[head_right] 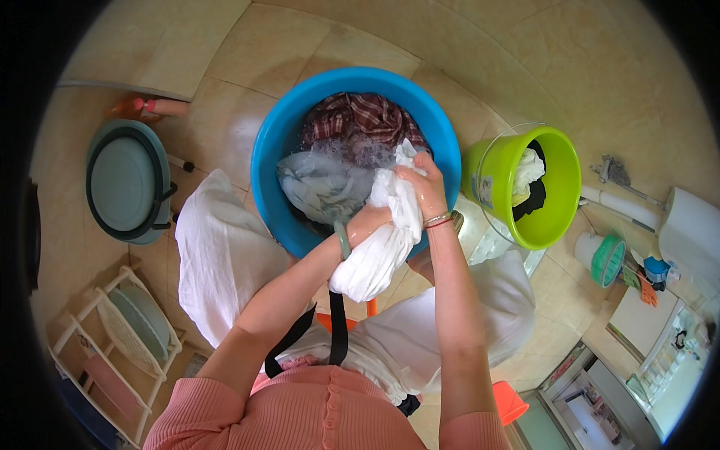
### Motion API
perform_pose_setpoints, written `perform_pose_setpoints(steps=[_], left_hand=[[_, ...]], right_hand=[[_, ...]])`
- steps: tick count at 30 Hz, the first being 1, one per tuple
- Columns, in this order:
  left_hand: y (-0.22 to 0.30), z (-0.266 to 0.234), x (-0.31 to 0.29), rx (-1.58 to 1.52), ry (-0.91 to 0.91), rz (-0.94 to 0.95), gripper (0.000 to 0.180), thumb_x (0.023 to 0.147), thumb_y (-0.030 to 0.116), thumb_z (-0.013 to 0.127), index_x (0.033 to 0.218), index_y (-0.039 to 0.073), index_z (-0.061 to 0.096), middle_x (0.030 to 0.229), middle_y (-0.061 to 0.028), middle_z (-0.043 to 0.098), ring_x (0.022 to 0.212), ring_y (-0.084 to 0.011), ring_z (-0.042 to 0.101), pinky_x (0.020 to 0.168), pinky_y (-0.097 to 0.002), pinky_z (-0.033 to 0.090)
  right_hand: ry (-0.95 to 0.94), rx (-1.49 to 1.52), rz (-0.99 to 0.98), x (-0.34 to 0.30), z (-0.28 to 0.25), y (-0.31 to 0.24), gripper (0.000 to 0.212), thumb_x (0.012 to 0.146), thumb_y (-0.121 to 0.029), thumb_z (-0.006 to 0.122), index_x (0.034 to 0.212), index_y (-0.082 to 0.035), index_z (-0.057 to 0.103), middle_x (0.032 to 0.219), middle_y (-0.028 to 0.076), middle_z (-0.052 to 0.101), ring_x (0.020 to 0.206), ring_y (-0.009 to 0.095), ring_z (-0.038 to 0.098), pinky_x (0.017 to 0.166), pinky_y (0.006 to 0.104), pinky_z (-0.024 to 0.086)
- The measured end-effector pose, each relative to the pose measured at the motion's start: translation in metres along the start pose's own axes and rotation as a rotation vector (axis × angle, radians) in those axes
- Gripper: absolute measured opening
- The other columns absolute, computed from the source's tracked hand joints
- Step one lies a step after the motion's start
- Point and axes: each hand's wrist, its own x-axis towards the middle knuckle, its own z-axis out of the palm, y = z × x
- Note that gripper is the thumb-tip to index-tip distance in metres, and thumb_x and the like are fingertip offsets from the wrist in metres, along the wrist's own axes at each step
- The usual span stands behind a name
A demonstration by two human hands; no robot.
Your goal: The person hand washes various garments in a blue basin filled with soapy water. They scrub and rinse a dark garment, then a white garment, and finally a plaid garment, transferring each item to a green bucket after washing.
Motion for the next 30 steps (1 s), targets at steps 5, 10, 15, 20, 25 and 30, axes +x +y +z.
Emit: perform_pose_setpoints(steps=[5,10,15,20,25,30], left_hand=[[-0.01,0.0,0.004,0.21,0.119,0.176,0.044,0.09,0.017,0.054,0.13,0.003,0.044,0.116,-0.0103,0.059,0.105,-0.0191,0.058,0.092,-0.0319,0.045],[-0.023,0.003,0.0,0.364,0.313,0.297,0.074,0.085,0.006,0.052,0.149,0.001,0.014,0.138,-0.0141,0.042,0.126,-0.0227,0.043,0.106,-0.0326,0.035],[-0.003,0.012,-0.014,0.612,0.149,0.325,0.106,0.079,0.014,0.069,0.153,0.007,-0.007,0.147,-0.0211,0.03,0.133,-0.0292,0.037,0.112,-0.0358,0.029],[0.025,0.035,-0.028,1.027,0.192,0.05,0.117,0.07,0.031,0.081,0.152,0.004,0.002,0.149,-0.0231,0.029,0.135,-0.0334,0.037,0.111,-0.0385,0.031],[0.014,0.021,-0.022,0.709,0.269,0.256,0.107,0.072,0.025,0.081,0.15,-0.001,0.012,0.137,-0.0168,0.046,0.126,-0.0264,0.047,0.105,-0.0353,0.038],[0.039,0.03,-0.026,0.039,0.11,0.059,0.077,0.077,0.015,0.076,0.141,0.0,0.036,0.121,-0.0111,0.058,0.105,-0.0197,0.06,0.092,-0.0334,0.049]], right_hand=[[0.037,-0.333,-0.216,0.009,0.002,0.014,0.018,0.076,0.004,0.062,0.088,-0.007,0.053,0.087,-0.001,0.054,0.083,0.01,0.053,0.074,0.0234,0.045],[0.237,-0.325,-0.328,0.01,0.027,0.009,0.042,0.074,0.004,0.055,0.115,-0.005,0.062,0.112,0.013,0.061,0.109,0.025,0.057,0.097,0.0314,0.042],[0.209,-0.569,-0.199,0.013,0.009,0.007,0.055,0.076,0.005,0.049,0.128,-0.009,0.059,0.131,0.017,0.055,0.122,0.031,0.053,0.105,0.0338,0.039],[0.094,-0.832,-0.176,0.007,0.005,-0.002,0.048,0.08,0.007,0.045,0.124,-0.004,0.062,0.129,0.009,0.059,0.118,0.019,0.054,0.102,0.029,0.04],[-0.09,-0.107,0.037,0.006,0.012,-0.022,0.034,0.093,-0.009,0.052,0.125,-0.001,0.06,0.129,0.012,0.059,0.121,0.019,0.053,0.102,0.0309,0.04],[-0.309,0.425,0.069,0.003,-0.015,-0.025,0.06,0.102,-0.044,0.04,0.145,-0.002,0.036,0.148,0.012,0.04,0.134,0.026,0.04,0.11,0.04,0.034]])
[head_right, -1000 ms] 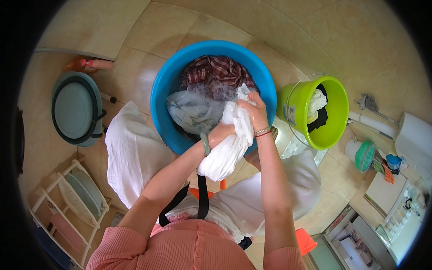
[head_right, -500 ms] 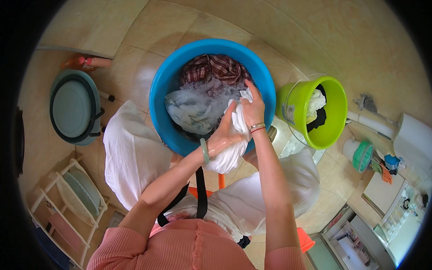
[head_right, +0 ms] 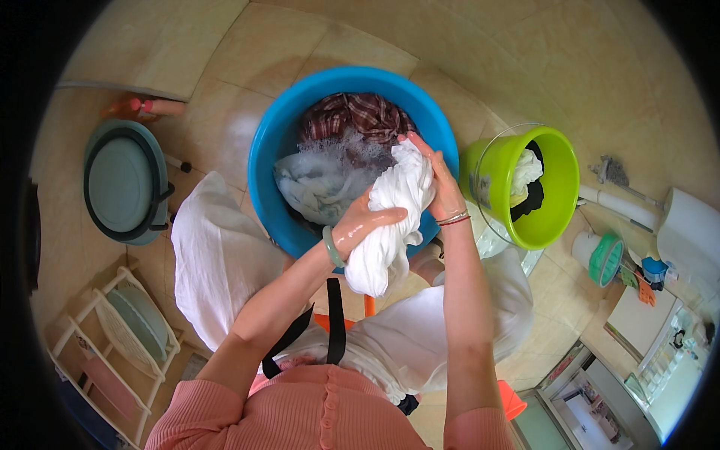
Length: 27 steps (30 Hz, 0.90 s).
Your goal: The person hand washes various garments in a blue basin filled with soapy water. They scrub and rinse a dark garment, then a white garment, and finally a plaid garment, transferring each item to a green bucket after washing.
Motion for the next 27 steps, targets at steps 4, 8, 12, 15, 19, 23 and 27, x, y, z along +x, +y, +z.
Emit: perform_pose_setpoints(steps=[4,8,12,15,19,23,27], left_hand=[[0.006,-0.001,-0.004,-0.551,-0.266,-0.232,0.054,0.09,0.027,0.063,0.136,0.005,0.046,0.117,-0.0115,0.063,0.1,-0.0242,0.064,0.089,-0.0383,0.052],[0.011,0.005,-0.012,-0.9,-0.358,-0.22,0.06,0.092,0.027,0.06,0.144,0.009,0.037,0.124,-0.0095,0.06,0.104,-0.0245,0.063,0.09,-0.038,0.051],[0.016,-0.003,-0.013,-0.674,-0.31,-0.229,0.065,0.092,0.025,0.063,0.147,0.01,0.031,0.135,-0.008,0.052,0.114,-0.0212,0.057,0.094,-0.0375,0.049],[0.026,0.013,-0.019,-0.315,-0.097,-0.078,0.089,0.081,0.022,0.078,0.149,0.006,0.024,0.136,-0.0105,0.048,0.119,-0.0199,0.052,0.097,-0.0341,0.045],[0.031,0.025,-0.009,0.109,-0.207,0.114,0.103,0.069,0.019,0.086,0.146,0.002,0.02,0.133,-0.0125,0.049,0.12,-0.0211,0.051,0.098,-0.0339,0.043],[0.029,0.027,-0.016,0.516,-0.15,0.188,0.092,0.07,0.023,0.083,0.14,0.001,0.028,0.126,-0.0129,0.053,0.116,-0.0224,0.053,0.098,-0.0348,0.043],[0.033,0.03,-0.017,0.839,-0.005,0.062,0.089,0.067,0.033,0.081,0.134,-0.001,0.033,0.117,-0.0171,0.059,0.107,-0.0276,0.061,0.091,-0.0361,0.048]], right_hand=[[-0.091,0.185,-0.056,-0.001,-0.007,0.019,0.086,0.091,-0.066,0.041,0.147,-0.001,0.029,0.154,0.011,0.03,0.139,0.033,0.032,0.112,0.0465,0.031],[-0.06,0.05,-0.058,0.001,0.012,0.024,0.101,0.08,-0.078,0.043,0.149,-0.007,0.024,0.158,0.007,0.022,0.143,0.036,0.021,0.104,0.0634,0.036],[0.084,0.079,0.075,-0.009,0.009,0.009,0.069,0.091,-0.054,0.055,0.14,-0.009,0.036,0.133,0.017,0.051,0.124,0.038,0.049,0.099,0.0546,0.045],[0.123,0.086,0.064,-0.009,0.025,-0.011,0.029,0.092,-0.016,0.057,0.119,-0.007,0.052,0.104,0.012,0.062,0.097,0.026,0.064,0.085,0.0372,0.053],[0.053,-0.146,0.06,-0.015,0.056,-0.041,0.034,0.089,-0.005,0.056,0.123,-0.003,0.054,0.103,0.008,0.064,0.086,0.018,0.064,0.078,0.0306,0.053],[0.204,-0.441,0.034,-0.02,0.081,-0.046,0.024,0.09,-0.007,0.061,0.112,0.002,0.062,0.105,0.009,0.066,0.085,0.013,0.063,0.077,0.0264,0.051],[0.253,-0.631,-0.057,-0.018,0.079,-0.033,0.02,0.09,-0.015,0.065,0.102,0.002,0.065,0.095,0.007,0.069,0.082,0.011,0.062,0.075,0.0255,0.05]])
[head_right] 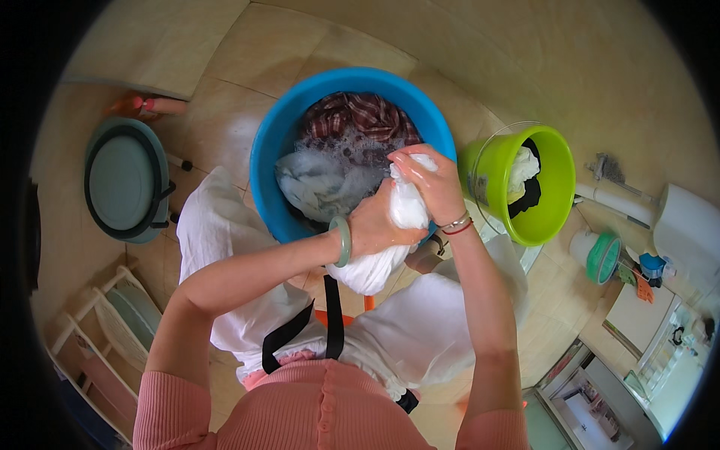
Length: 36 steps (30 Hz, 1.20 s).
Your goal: The person hand washes various garments in a blue basin filled with soapy water. They scrub and rinse a dark garment, then a white garment, and finally a plaid garment, transferring each item to a green bucket after washing.
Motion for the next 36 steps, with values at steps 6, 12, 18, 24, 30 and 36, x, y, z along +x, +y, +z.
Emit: perform_pose_setpoints(steps=[6,12,18,24,30,36], left_hand=[[-0.032,0.008,0.021,0.158,0.014,0.067,0.06,0.069,0.032,0.073,0.116,0.001,0.054,0.098,-0.0179,0.066,0.094,-0.0306,0.065,0.083,-0.0373,0.05],[-0.054,0.002,0.044,0.186,-0.07,-0.024,0.042,0.07,0.03,0.072,0.101,0.004,0.065,0.093,-0.0164,0.068,0.091,-0.0279,0.065,0.079,-0.0365,0.05],[-0.023,-0.013,0.031,-0.511,-0.297,-0.225,0.048,0.079,0.028,0.072,0.118,0.003,0.057,0.102,-0.0081,0.064,0.094,-0.0192,0.065,0.082,-0.0347,0.052],[-0.017,-0.021,0.026,-1.04,-0.638,-0.395,0.052,0.09,0.03,0.063,0.132,0.004,0.05,0.119,-0.0107,0.063,0.104,-0.0211,0.063,0.097,-0.0356,0.047],[-0.017,-0.024,0.018,-1.197,-0.717,-0.443,0.053,0.09,0.025,0.062,0.135,0.001,0.047,0.124,-0.0137,0.06,0.112,-0.0248,0.06,0.1,-0.0389,0.046],[0.009,-0.028,0.008,-0.871,-0.613,-0.198,0.064,0.086,0.018,0.069,0.14,0.001,0.039,0.128,-0.0099,0.056,0.117,-0.0219,0.056,0.102,-0.0358,0.042]], right_hand=[[0.129,-0.345,-0.056,0.005,0.011,0.019,0.024,0.09,-0.023,0.066,0.086,0.0,0.067,0.08,0.008,0.07,0.071,0.012,0.061,0.066,0.0275,0.048],[0.259,-0.63,-0.069,0.027,0.01,0.052,0.031,0.092,-0.029,0.063,0.082,0.001,0.067,0.074,0.009,0.069,0.068,0.016,0.064,0.063,0.0323,0.049],[-0.087,0.233,0.26,0.034,-0.029,0.048,0.049,0.094,-0.046,0.056,0.117,-0.003,0.06,0.108,0.012,0.067,0.096,0.021,0.064,0.084,0.036,0.05],[-0.311,0.744,0.103,0.025,-0.047,0.037,0.093,0.087,-0.076,0.032,0.152,-0.01,0.02,0.154,0.019,0.027,0.134,0.037,0.039,0.107,0.0507,0.038],[-0.52,0.961,0.0,0.008,-0.031,0.017,0.079,0.086,-0.064,0.052,0.143,-0.011,0.037,0.138,0.022,0.046,0.123,0.043,0.048,0.097,0.057,0.044],[-0.384,0.419,0.036,0.006,-0.03,-0.029,0.031,0.086,-0.018,0.064,0.112,-0.001,0.061,0.086,0.009,0.063,0.08,0.017,0.062,0.073,0.0317,0.052]])
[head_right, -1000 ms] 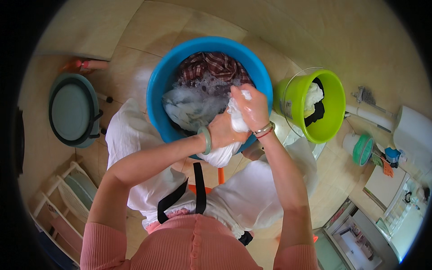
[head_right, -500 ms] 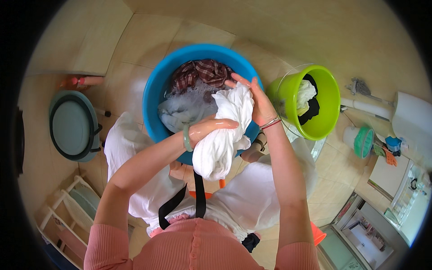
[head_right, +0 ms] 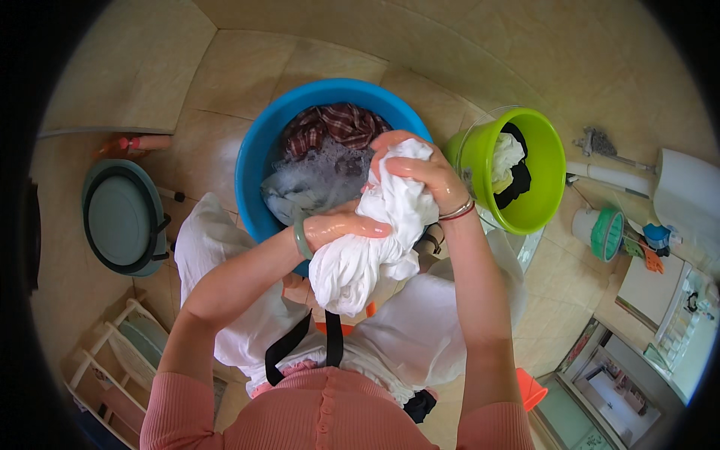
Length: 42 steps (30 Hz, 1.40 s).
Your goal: The person hand washes various garments in a blue basin filled with soapy water. They scrub and rinse a dark garment, then a white garment, and finally a plaid garment, transferring each item to a green bucket after washing.
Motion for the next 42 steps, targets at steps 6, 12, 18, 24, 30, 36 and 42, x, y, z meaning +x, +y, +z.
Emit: perform_pose_setpoints(steps=[6,12,18,24,30,36,42], left_hand=[[-0.008,0.001,0.014,0.415,0.271,0.059,0.07,0.075,0.02,0.08,0.132,0.002,0.044,0.119,-0.0077,0.06,0.109,-0.0191,0.059,0.096,-0.0344,0.046],[-0.036,-0.026,0.033,0.652,0.528,0.143,0.071,0.066,0.028,0.083,0.123,0.001,0.05,0.11,-0.0099,0.065,0.1,-0.022,0.064,0.089,-0.0333,0.049],[-0.059,-0.055,0.048,0.89,0.688,0.112,0.074,0.062,0.034,0.082,0.12,-0.002,0.053,0.108,-0.0129,0.066,0.099,-0.0231,0.064,0.09,-0.0326,0.049],[-0.066,-0.064,0.05,0.478,0.561,0.098,0.058,0.076,0.034,0.075,0.122,0.004,0.056,0.109,-0.0105,0.067,0.102,-0.0254,0.065,0.086,-0.0362,0.052],[-0.03,-0.064,0.031,-0.398,0.157,-0.009,0.041,0.098,0.036,0.049,0.127,0.007,0.054,0.117,-0.0121,0.064,0.104,-0.0246,0.064,0.091,-0.0408,0.053],[-0.008,-0.056,0.021,-0.649,0.013,0.306,0.048,0.097,0.043,0.044,0.129,0.009,0.053,0.125,-0.0142,0.06,0.114,-0.03,0.058,0.1,-0.0457,0.046],[-0.022,-0.046,0.04,-0.755,-0.026,0.627,0.054,0.097,0.044,0.037,0.129,0.003,0.052,0.13,-0.015,0.057,0.118,-0.0349,0.055,0.106,-0.0465,0.039]], right_hand=[[0.271,-0.274,0.024,0.002,0.006,0.023,0.022,0.094,-0.021,0.061,0.097,0.0,0.066,0.08,0.003,0.064,0.07,0.011,0.06,0.064,0.0252,0.048],[0.506,-0.613,-0.022,0.016,0.012,0.054,0.036,0.095,-0.03,0.059,0.071,-0.002,0.063,0.062,0.007,0.061,0.057,0.014,0.06,0.053,0.0299,0.044],[0.59,-0.95,-0.022,0.027,0.01,0.078,0.036,0.094,-0.027,0.056,0.071,0.0,0.063,0.061,0.014,0.063,0.061,0.031,0.064,0.06,0.0384,0.049],[0.555,-1.014,-0.246,0.027,-0.014,0.087,0.025,0.09,-0.029,0.062,0.098,-0.005,0.066,0.101,0.016,0.065,0.092,0.03,0.063,0.078,0.0364,0.05],[0.219,-1.44,-0.538,-0.015,0.011,0.046,0.045,0.087,-0.04,0.063,0.127,-0.018,0.061,0.142,0.012,0.045,0.129,0.034,0.044,0.105,0.0464,0.031],[-0.038,-1.437,-0.693,-0.064,0.028,0.043,0.064,0.077,-0.064,0.062,0.125,-0.021,0.061,0.143,0.013,0.044,0.134,0.036,0.038,0.108,0.0543,0.025],[0.239,-1.33,-0.9,-0.046,0.015,0.068,0.087,0.068,-0.065,0.072,0.133,-0.011,0.05,0.146,0.023,0.034,0.135,0.045,0.033,0.108,0.0553,0.027]])
